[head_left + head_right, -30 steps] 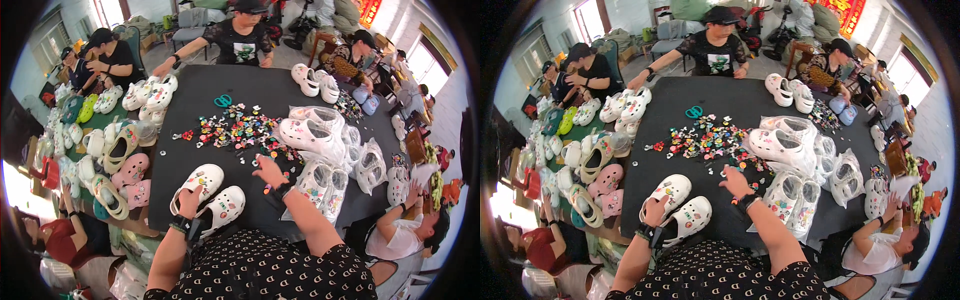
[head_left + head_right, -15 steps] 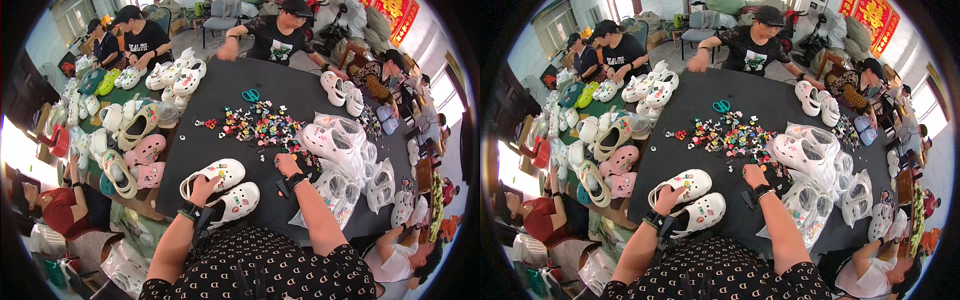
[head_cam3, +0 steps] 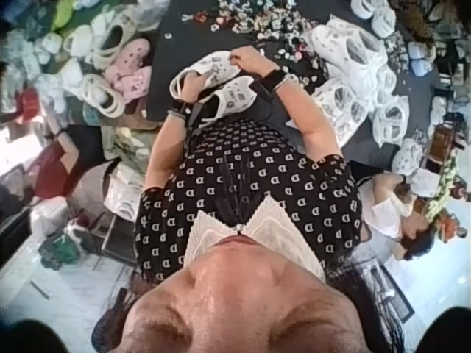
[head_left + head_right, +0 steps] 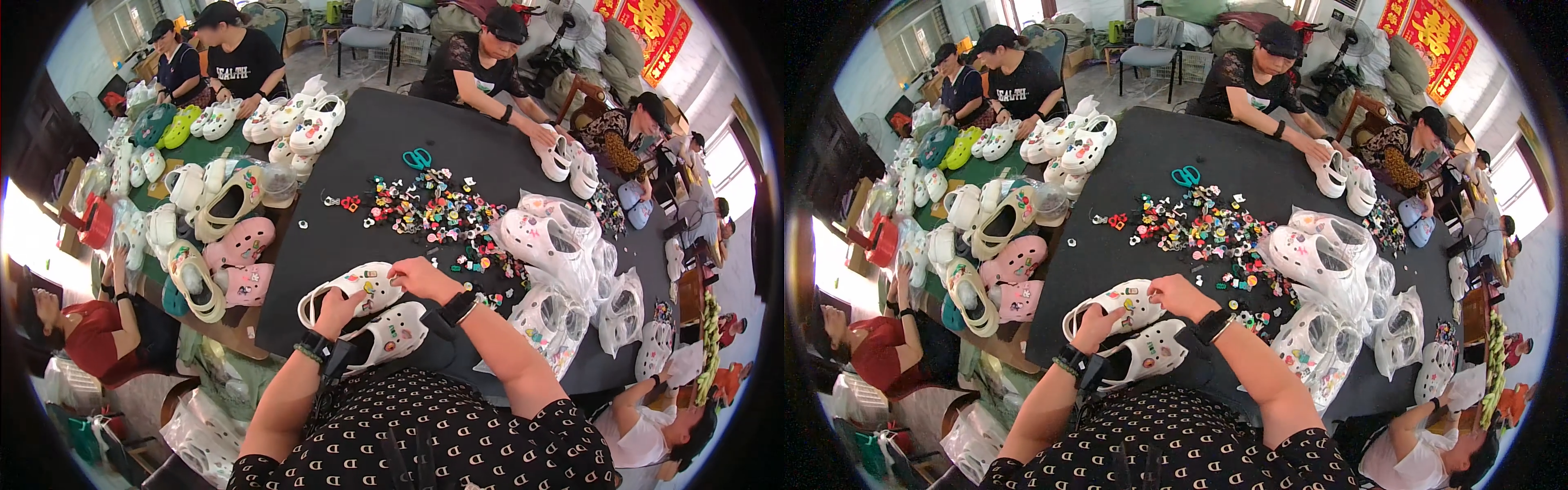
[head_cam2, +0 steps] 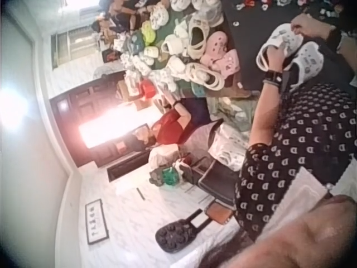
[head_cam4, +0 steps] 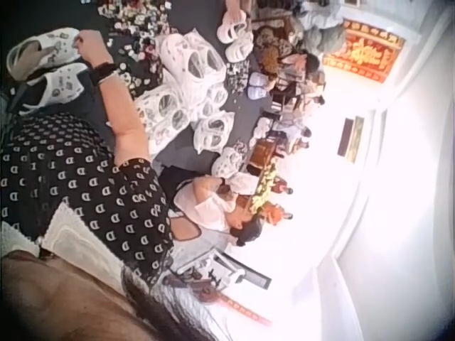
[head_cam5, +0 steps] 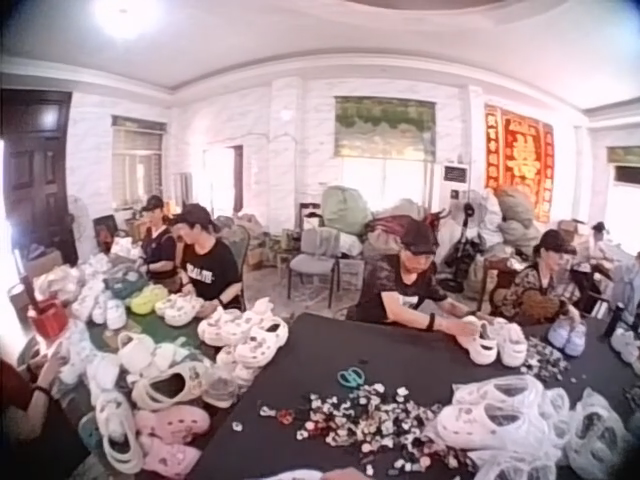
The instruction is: Decorating clog shoes with shoe charms and packaging them into plastic bags.
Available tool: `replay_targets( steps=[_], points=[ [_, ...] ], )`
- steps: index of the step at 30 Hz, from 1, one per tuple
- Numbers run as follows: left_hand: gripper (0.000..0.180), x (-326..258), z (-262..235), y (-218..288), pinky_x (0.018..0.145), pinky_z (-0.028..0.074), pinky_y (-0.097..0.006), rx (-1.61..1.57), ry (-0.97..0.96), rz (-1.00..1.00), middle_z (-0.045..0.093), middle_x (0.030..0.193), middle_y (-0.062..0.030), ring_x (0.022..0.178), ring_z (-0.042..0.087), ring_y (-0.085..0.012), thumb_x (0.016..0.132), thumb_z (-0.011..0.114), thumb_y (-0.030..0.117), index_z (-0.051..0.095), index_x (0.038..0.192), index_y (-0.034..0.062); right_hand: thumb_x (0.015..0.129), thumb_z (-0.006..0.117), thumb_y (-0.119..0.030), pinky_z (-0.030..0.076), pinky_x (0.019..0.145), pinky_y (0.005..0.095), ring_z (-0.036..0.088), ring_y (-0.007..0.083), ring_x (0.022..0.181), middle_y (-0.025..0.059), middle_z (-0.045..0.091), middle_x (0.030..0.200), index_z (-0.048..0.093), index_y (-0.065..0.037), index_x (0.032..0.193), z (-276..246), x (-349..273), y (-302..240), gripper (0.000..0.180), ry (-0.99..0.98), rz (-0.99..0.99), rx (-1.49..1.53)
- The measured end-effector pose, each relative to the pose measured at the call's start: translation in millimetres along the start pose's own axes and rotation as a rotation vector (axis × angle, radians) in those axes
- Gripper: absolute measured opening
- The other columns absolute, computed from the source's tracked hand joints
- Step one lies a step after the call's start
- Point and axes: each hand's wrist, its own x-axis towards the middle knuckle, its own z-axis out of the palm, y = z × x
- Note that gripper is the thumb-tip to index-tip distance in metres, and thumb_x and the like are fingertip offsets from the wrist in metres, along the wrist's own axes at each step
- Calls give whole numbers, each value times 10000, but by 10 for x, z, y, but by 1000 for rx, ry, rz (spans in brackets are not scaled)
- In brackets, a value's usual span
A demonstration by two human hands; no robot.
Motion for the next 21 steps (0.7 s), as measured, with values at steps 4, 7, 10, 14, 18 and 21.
replay_targets(
  steps=[4, 7, 10, 14, 18, 21],
  points=[
    [524, 5, 1, -58, 800, 490, -340, -76, -12, 11, 657, 1030, -203, 931, 641, -253, 782, 735, 314, 581, 1034, -118, 766, 671, -74, 501, 631, 358, 650, 259, 675, 127, 658, 752, 620, -5, 819, 111, 48, -77, 100, -45, -46, -179],
    [511, 23, 0, -60, 808, 487, -348, -83, -6, 21, 659, 1018, -204, 930, 642, -260, 783, 730, 305, 584, 1030, -117, 731, 684, -89, 499, 656, 388, 644, 300, 719, 134, 652, 764, 622, -22, 791, 158, 92, -70, 110, -82, -114, -278],
    [466, -25, -46, 74, 759, 488, -312, -64, -27, 1, 653, 995, -168, 888, 623, -200, 803, 724, 267, 580, 1030, -114, 705, 694, -103, 492, 674, 409, 627, 317, 739, 133, 636, 759, 627, -34, 780, 197, 152, 2, 122, -68, -198, -305],
    [379, -84, -77, 134, 815, 498, -354, -138, -29, 43, 689, 977, -188, 918, 670, -266, 808, 709, 228, 640, 1025, -74, 687, 687, -93, 475, 692, 438, 612, 327, 757, 120, 628, 745, 639, -62, 773, 271, 234, 45, 105, -68, -344, -380],
    [427, 49, 24, -130, 853, 493, -381, -37, -4, 221, 661, 1051, -227, 989, 646, -314, 804, 710, 211, 593, 1082, -90, 703, 676, -100, 492, 661, 419, 631, 321, 747, 117, 644, 741, 643, -69, 773, 214, 235, -13, 83, -122, -314, -430],
    [502, 84, 68, -161, 868, 482, -392, 4, -21, 130, 636, 1053, -276, 1004, 629, -353, 800, 716, 267, 556, 1076, -120, 712, 669, -104, 505, 639, 408, 653, 308, 725, 127, 654, 709, 640, -46, 759, 248, 259, -8, 80, -121, -213, -391]
  ],
)
